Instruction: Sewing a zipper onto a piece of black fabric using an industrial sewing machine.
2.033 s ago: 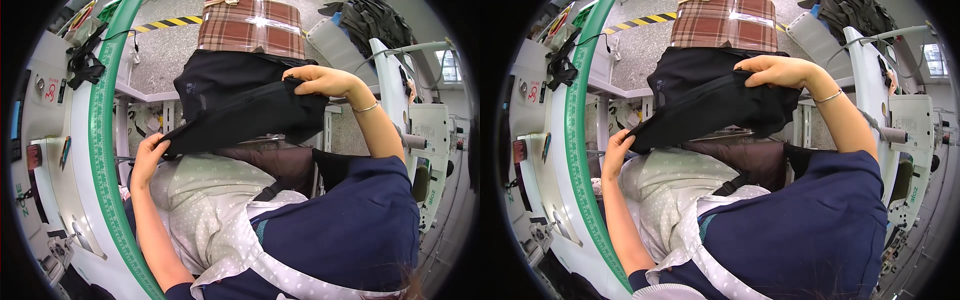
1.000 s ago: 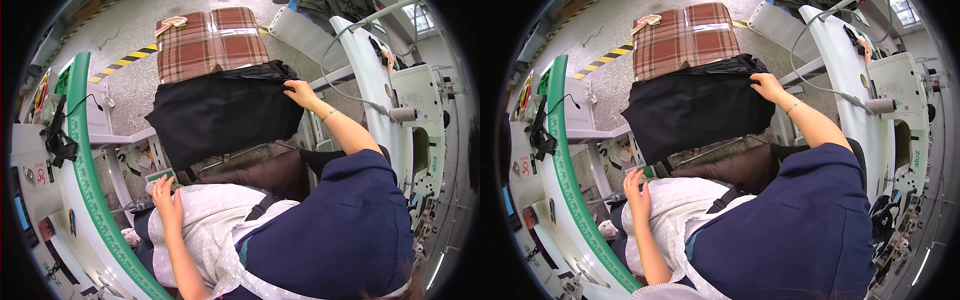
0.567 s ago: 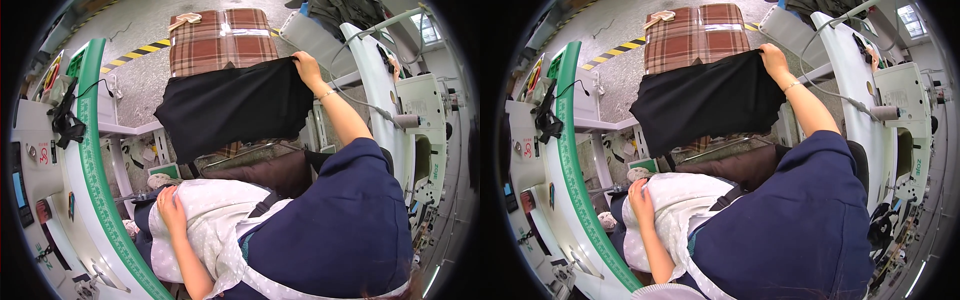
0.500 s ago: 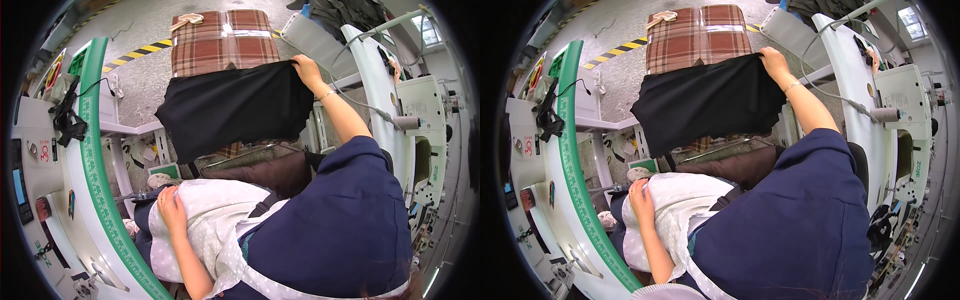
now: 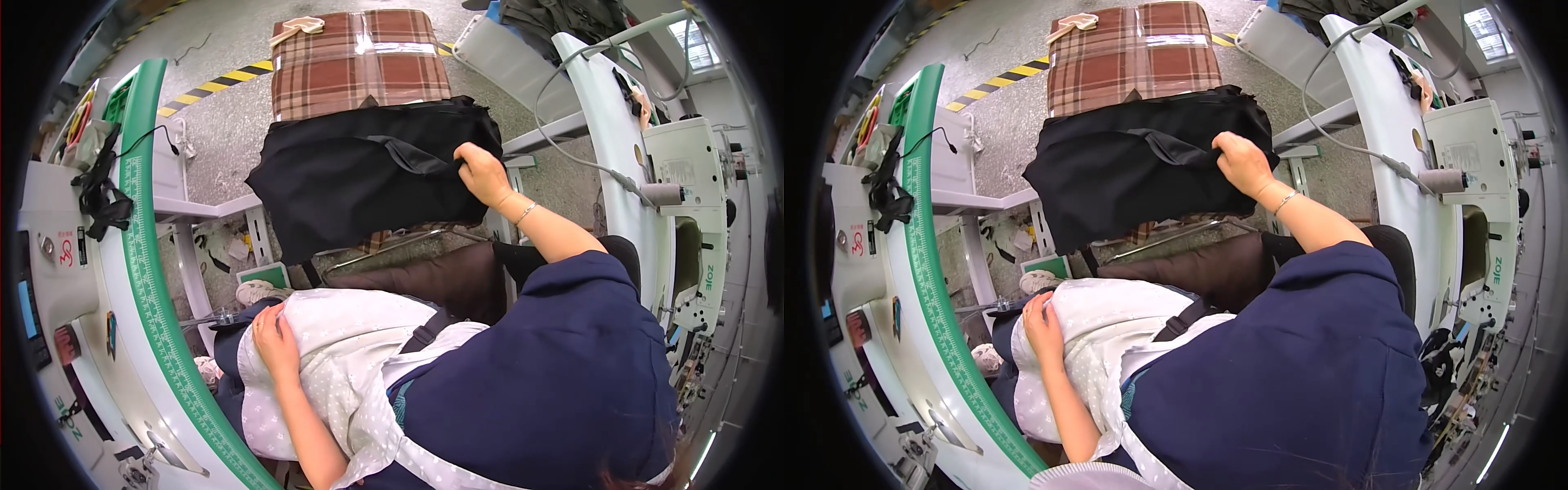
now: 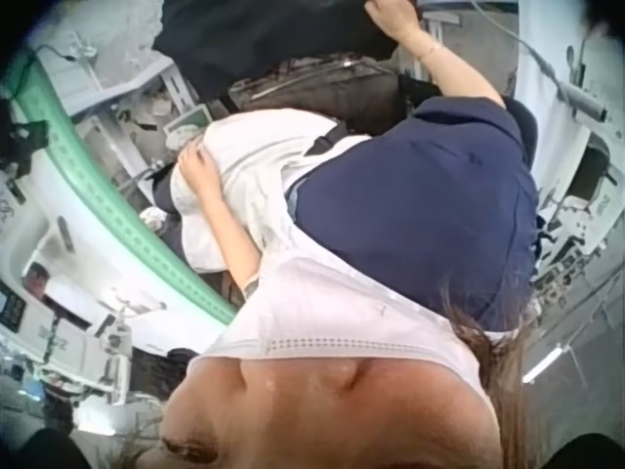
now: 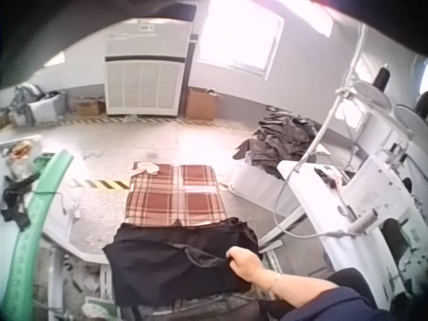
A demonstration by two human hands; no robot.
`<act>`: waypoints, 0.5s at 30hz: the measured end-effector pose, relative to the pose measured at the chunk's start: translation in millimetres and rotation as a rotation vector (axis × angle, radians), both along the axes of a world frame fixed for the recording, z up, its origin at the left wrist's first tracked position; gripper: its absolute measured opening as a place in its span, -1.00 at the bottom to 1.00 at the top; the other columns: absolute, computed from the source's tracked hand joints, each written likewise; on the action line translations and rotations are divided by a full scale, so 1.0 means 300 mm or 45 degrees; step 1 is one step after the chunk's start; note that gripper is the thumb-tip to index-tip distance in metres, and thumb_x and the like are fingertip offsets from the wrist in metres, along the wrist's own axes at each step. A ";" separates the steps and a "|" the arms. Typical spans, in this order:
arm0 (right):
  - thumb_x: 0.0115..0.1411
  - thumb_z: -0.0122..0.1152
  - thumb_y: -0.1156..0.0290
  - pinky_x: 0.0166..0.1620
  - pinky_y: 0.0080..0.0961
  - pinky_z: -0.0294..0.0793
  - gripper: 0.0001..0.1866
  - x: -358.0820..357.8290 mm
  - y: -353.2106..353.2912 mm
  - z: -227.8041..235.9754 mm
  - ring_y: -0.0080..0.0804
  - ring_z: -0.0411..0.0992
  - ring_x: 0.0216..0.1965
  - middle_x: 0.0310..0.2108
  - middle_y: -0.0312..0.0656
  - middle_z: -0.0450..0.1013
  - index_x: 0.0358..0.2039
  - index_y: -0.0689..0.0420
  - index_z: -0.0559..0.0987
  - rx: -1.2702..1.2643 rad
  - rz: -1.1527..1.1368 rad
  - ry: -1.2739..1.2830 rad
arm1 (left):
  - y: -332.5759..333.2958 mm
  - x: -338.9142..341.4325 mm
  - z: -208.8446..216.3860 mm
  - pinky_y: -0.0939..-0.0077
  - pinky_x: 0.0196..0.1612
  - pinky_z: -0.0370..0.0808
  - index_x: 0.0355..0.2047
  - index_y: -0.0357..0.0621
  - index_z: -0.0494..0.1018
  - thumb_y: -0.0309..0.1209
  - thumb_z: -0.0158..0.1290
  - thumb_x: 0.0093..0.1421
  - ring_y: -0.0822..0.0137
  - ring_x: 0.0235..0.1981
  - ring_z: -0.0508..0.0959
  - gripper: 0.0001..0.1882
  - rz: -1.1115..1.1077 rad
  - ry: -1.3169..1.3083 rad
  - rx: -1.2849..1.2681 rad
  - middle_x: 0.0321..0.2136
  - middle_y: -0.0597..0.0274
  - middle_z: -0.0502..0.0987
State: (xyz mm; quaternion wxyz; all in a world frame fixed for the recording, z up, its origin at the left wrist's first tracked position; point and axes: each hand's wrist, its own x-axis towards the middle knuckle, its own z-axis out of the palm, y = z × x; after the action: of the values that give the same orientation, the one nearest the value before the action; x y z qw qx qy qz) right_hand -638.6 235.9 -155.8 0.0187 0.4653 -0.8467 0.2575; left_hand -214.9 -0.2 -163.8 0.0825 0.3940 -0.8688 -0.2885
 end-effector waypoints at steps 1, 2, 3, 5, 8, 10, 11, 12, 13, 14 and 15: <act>0.02 0.07 0.60 -0.15 -0.18 0.47 -0.79 -0.021 0.000 -0.003 0.04 0.46 -0.23 -0.35 -0.01 0.44 -0.27 0.16 0.46 -0.028 -0.040 0.000 | -0.002 -0.005 0.006 0.17 0.16 0.34 -0.16 -0.25 0.55 -0.53 0.01 0.19 0.01 0.03 0.48 -0.77 0.007 0.005 0.018 -0.14 -0.02 0.57; 0.07 0.06 0.59 -0.15 -0.16 0.49 -0.77 -0.040 0.004 -0.003 0.07 0.47 -0.20 -0.28 0.01 0.46 -0.21 0.16 0.47 -0.026 -0.102 -0.014 | -0.003 -0.009 0.009 0.17 0.15 0.35 -0.15 -0.26 0.55 -0.53 0.01 0.19 0.00 0.02 0.48 -0.77 0.014 0.011 0.036 -0.14 -0.03 0.57; 0.09 0.06 0.57 -0.14 -0.16 0.49 -0.77 -0.057 0.008 -0.003 0.07 0.47 -0.19 -0.25 0.01 0.47 -0.19 0.16 0.47 -0.018 -0.183 -0.017 | -0.003 -0.010 0.008 0.17 0.15 0.35 -0.15 -0.26 0.55 -0.53 0.01 0.19 0.00 0.02 0.48 -0.77 0.017 0.010 0.035 -0.14 -0.03 0.57; 0.15 0.03 0.53 -0.13 -0.14 0.50 -0.77 -0.112 0.002 0.001 0.09 0.47 -0.15 -0.18 0.02 0.49 -0.15 0.15 0.47 -0.092 -0.269 0.036 | -0.007 -0.009 0.008 0.18 0.15 0.35 -0.16 -0.26 0.55 -0.52 0.01 0.19 0.00 0.01 0.48 -0.77 0.022 -0.013 0.072 -0.15 -0.04 0.57; 0.17 0.02 0.51 -0.11 -0.11 0.49 -0.78 -0.204 0.001 0.022 0.12 0.47 -0.15 -0.18 0.04 0.50 -0.15 0.15 0.46 -0.130 -0.356 0.097 | -0.003 -0.009 0.006 0.18 0.14 0.36 -0.16 -0.26 0.55 -0.51 0.02 0.19 -0.01 0.00 0.48 -0.77 0.032 -0.003 0.071 -0.15 -0.04 0.56; 0.16 0.03 0.49 -0.11 -0.10 0.48 -0.78 -0.226 0.008 0.034 0.14 0.47 -0.15 -0.18 0.05 0.50 -0.14 0.13 0.46 -0.086 -0.360 0.076 | -0.006 -0.004 -0.001 0.18 0.14 0.36 -0.16 -0.26 0.56 -0.51 0.01 0.19 -0.01 0.00 0.48 -0.77 0.040 0.000 0.074 -0.15 -0.05 0.56; 0.16 0.02 0.49 -0.11 -0.08 0.47 -0.77 -0.231 0.008 0.036 0.15 0.47 -0.15 -0.19 0.07 0.50 -0.14 0.13 0.46 -0.086 -0.363 0.075 | -0.005 -0.001 -0.003 0.18 0.14 0.36 -0.16 -0.25 0.56 -0.50 0.01 0.19 -0.01 0.00 0.48 -0.77 0.048 0.003 0.079 -0.15 -0.05 0.56; 0.16 0.02 0.48 -0.11 -0.07 0.47 -0.77 -0.238 0.006 0.039 0.16 0.47 -0.15 -0.20 0.08 0.50 -0.14 0.12 0.46 -0.085 -0.364 0.073 | -0.004 0.001 -0.003 0.18 0.14 0.36 -0.16 -0.25 0.56 -0.50 0.01 0.19 -0.01 0.00 0.48 -0.77 0.054 0.004 0.079 -0.15 -0.05 0.56; 0.16 0.02 0.47 -0.12 -0.06 0.46 -0.77 -0.248 0.001 0.045 0.16 0.47 -0.16 -0.21 0.09 0.50 -0.15 0.12 0.46 -0.099 -0.422 0.089 | -0.005 0.001 0.003 0.17 0.14 0.36 -0.16 -0.25 0.56 -0.50 0.01 0.19 -0.01 0.00 0.48 -0.77 0.044 0.015 0.089 -0.16 -0.05 0.56; 0.16 0.02 0.47 -0.12 -0.04 0.46 -0.77 -0.266 -0.008 0.051 0.17 0.47 -0.16 -0.23 0.11 0.50 -0.15 0.12 0.46 -0.112 -0.478 0.106 | -0.005 0.001 0.006 0.17 0.14 0.36 -0.16 -0.25 0.56 -0.50 0.01 0.19 -0.02 0.00 0.48 -0.76 0.037 0.026 0.100 -0.16 -0.05 0.56; 0.17 0.01 0.44 -0.12 -0.03 0.46 -0.77 -0.292 -0.013 0.063 0.20 0.47 -0.17 -0.25 0.13 0.51 -0.14 0.11 0.46 -0.139 -0.521 0.127 | -0.003 0.000 0.005 0.17 0.14 0.36 -0.16 -0.25 0.56 -0.50 0.01 0.19 -0.02 0.00 0.48 -0.76 0.044 0.027 0.101 -0.16 -0.05 0.56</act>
State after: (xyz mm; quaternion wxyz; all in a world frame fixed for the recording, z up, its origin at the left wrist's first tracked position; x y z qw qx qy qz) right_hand -726.3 231.9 -137.0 0.1378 0.2941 -0.9063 0.2703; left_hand -214.9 -1.0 -162.3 0.0811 0.4089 -0.8487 -0.3254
